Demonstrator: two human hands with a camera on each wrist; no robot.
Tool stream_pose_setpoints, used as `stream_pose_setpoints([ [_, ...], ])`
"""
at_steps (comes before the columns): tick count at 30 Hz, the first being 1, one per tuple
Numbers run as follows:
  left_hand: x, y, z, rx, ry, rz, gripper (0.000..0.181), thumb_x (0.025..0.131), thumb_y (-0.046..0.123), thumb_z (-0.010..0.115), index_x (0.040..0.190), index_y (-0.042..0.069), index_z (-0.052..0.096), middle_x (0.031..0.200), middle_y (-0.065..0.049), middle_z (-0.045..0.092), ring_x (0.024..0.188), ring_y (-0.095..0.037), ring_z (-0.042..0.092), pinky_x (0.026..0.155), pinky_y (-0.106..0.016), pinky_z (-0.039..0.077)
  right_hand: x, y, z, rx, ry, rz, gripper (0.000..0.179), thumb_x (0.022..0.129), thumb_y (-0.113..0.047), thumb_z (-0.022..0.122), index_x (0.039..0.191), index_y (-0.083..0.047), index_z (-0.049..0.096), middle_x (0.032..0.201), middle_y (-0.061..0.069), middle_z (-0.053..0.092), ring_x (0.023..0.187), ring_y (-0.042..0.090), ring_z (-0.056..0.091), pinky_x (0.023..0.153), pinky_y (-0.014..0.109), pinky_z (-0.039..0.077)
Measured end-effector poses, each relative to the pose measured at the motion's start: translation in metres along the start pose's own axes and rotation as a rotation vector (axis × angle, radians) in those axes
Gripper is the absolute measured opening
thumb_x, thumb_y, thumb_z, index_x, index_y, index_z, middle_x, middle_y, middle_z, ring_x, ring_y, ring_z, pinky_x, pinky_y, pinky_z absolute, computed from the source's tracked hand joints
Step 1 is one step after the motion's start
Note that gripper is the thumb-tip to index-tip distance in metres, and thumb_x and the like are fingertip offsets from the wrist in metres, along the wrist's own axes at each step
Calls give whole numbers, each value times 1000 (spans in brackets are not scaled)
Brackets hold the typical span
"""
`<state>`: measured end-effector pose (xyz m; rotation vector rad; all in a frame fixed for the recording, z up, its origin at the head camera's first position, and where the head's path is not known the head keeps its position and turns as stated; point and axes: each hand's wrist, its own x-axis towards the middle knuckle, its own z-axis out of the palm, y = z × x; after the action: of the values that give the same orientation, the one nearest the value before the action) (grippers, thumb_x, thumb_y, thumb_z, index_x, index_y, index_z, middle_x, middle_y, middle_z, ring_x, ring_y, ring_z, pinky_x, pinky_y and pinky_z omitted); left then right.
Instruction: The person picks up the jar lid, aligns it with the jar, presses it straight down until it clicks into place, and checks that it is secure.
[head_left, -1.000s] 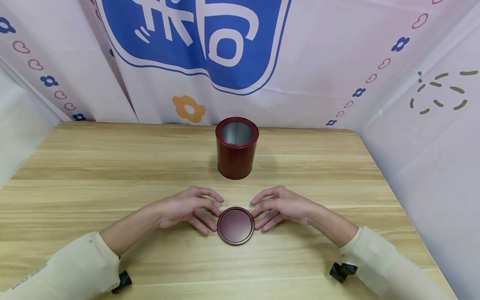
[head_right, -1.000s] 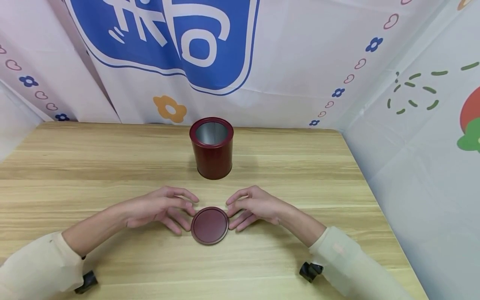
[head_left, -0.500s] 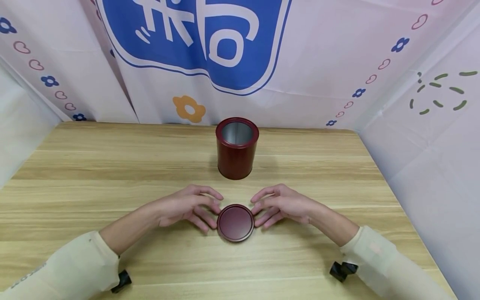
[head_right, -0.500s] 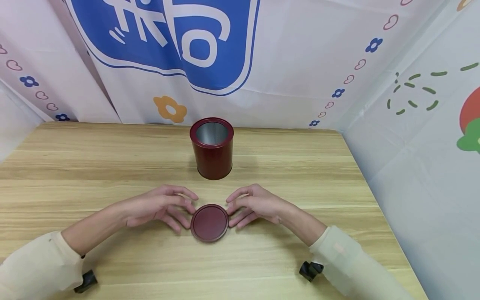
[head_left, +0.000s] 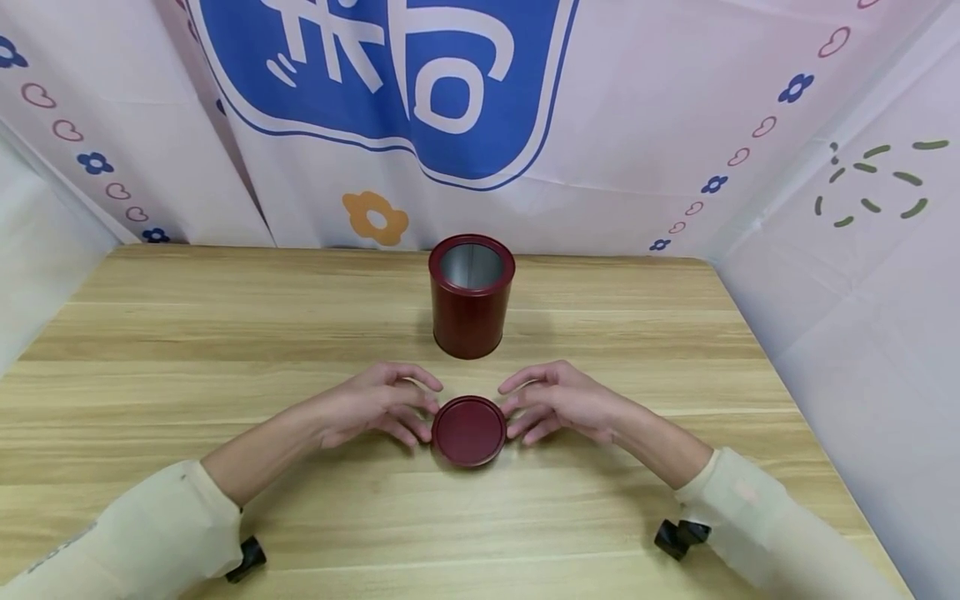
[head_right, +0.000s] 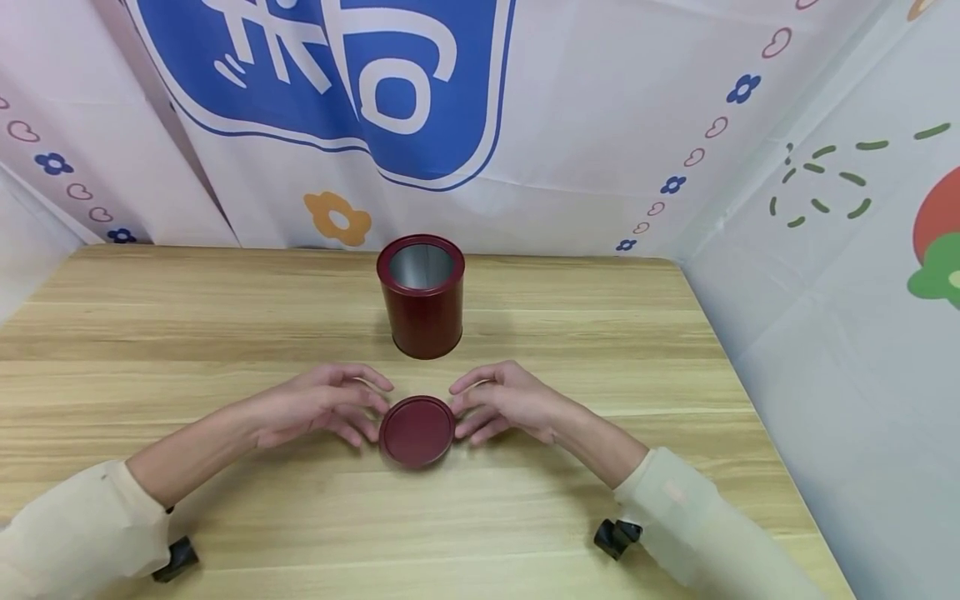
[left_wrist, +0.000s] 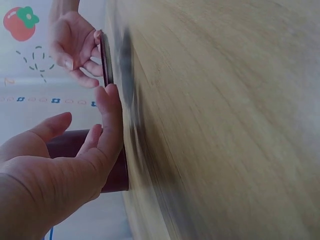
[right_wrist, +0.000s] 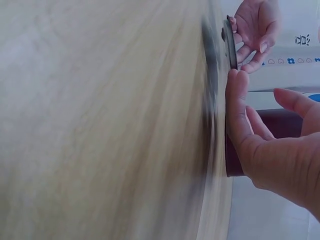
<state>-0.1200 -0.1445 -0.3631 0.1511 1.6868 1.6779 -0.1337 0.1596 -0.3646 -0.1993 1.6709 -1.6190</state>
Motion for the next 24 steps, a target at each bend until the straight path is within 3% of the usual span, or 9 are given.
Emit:
stream_pose_setpoints([
  [10,3,-1,1,-2,43,38,42,103,4,57,138,-14,43,112,-20,65,83,-23,73,73,-32,63,2,-2,0,18,40,-21,40,103,-7,58,138,12,50,126,21,69,88,20,74,75,31,64],
  [17,3,1,2,-1,49,46,41,102,-2,55,138,-15,42,111,-20,66,82,-23,72,72,-31,63,2,-3,2,37,45,-49,44,96,0,64,136,14,51,109,9,70,86,21,71,70,29,63],
  [24,4,5,6,-10,87,38,40,101,-2,57,138,-14,44,106,-16,68,79,-20,71,67,-27,61,4,-4,5,50,108,-72,43,94,5,66,133,15,52,103,8,66,79,17,68,65,26,61],
])
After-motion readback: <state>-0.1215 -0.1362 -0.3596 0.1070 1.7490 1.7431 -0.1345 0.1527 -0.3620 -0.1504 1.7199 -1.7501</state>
